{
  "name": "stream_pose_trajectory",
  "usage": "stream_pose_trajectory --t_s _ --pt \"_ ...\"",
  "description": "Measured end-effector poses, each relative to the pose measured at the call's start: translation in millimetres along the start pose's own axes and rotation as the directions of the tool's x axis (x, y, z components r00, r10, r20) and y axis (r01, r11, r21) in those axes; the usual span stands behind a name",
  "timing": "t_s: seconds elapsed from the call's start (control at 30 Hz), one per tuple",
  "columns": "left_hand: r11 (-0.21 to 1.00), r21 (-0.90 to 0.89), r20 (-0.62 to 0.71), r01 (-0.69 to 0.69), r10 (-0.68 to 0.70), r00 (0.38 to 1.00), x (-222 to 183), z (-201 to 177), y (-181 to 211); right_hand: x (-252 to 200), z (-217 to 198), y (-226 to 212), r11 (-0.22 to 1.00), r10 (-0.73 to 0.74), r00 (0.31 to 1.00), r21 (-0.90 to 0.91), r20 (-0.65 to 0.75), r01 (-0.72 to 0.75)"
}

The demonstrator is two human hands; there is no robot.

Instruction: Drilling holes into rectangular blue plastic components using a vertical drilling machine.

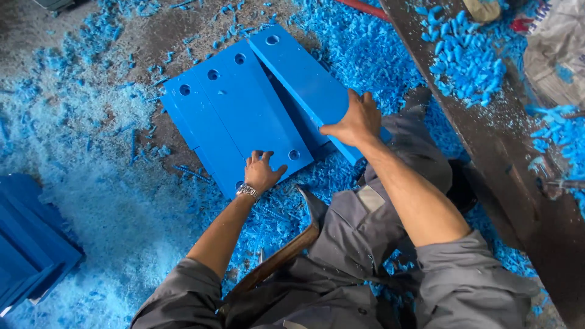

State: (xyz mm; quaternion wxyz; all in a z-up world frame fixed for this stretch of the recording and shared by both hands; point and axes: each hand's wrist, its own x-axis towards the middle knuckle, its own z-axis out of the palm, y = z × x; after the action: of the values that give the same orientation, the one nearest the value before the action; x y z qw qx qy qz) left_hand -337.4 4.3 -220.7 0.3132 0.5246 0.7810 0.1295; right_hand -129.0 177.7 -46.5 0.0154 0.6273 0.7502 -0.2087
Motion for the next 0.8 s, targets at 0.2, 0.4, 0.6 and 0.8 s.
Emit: stream_pose_trajectory --t_s 0.2,0.4,0.6,0.8 --pt "0.981 0.128 0.145 0.148 -0.166 0.975 17 21 -25 55 84 10 0.998 0.046 0.997 0.036 -0.063 -0.043" --pt "0.967 0.187 0.228 0.175 -0.216 0.949 12 22 -31 70 140 21 0.996 0.038 0.995 0.078 -0.096 -0.031" --pt "0.971 0.18 0.231 0.158 -0.197 0.953 10 25 -32 58 178 32 0.999 -0.015 0.994 0.045 -0.108 0.02" --pt "0.962 0.248 0.271 0.116 -0.184 0.945 10 18 -29 59 200 40 0.999 0.024 1.0 0.03 0.005 -0.024"
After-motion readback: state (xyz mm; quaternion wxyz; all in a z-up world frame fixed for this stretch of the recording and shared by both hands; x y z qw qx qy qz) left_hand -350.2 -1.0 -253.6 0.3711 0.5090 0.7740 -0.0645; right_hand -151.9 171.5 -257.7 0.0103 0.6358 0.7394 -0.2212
